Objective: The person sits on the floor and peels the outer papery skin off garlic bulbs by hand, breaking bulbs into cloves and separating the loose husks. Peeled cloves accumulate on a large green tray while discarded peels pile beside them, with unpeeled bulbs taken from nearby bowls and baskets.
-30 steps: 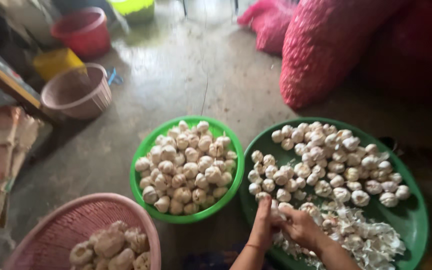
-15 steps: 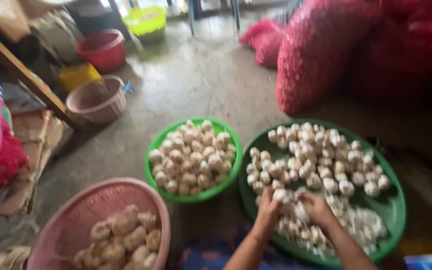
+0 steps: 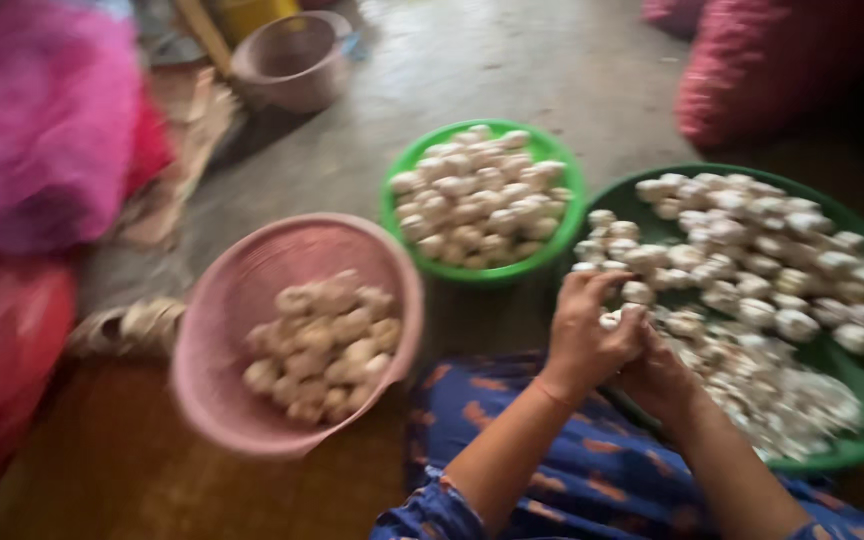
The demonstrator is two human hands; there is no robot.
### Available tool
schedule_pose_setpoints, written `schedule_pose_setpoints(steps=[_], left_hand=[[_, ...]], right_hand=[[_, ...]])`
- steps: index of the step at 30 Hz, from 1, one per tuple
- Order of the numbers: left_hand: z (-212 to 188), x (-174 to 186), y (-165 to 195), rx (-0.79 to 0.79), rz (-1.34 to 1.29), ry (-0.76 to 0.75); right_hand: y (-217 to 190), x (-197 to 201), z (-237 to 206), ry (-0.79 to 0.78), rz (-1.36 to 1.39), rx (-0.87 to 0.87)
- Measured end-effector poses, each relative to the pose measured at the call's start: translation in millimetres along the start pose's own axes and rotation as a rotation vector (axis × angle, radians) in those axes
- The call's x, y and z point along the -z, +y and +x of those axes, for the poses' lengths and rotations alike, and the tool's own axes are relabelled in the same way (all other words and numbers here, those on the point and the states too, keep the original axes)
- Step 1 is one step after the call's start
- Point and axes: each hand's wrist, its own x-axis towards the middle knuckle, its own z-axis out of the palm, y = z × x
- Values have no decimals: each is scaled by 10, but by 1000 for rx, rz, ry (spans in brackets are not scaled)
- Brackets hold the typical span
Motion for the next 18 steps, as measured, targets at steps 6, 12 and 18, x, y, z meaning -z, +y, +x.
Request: schedule_pose_setpoints(steps=[6,12,18], left_hand=[[121,629,238,-49,73,192],[271,914,159,-94,118,276],[81,227,-191,149,-149,100]], right_hand=[[531,-1253,758,-635,384,-63],[350,-1715,758,-575,-80,22],[271,-821,475,-190,117,18]])
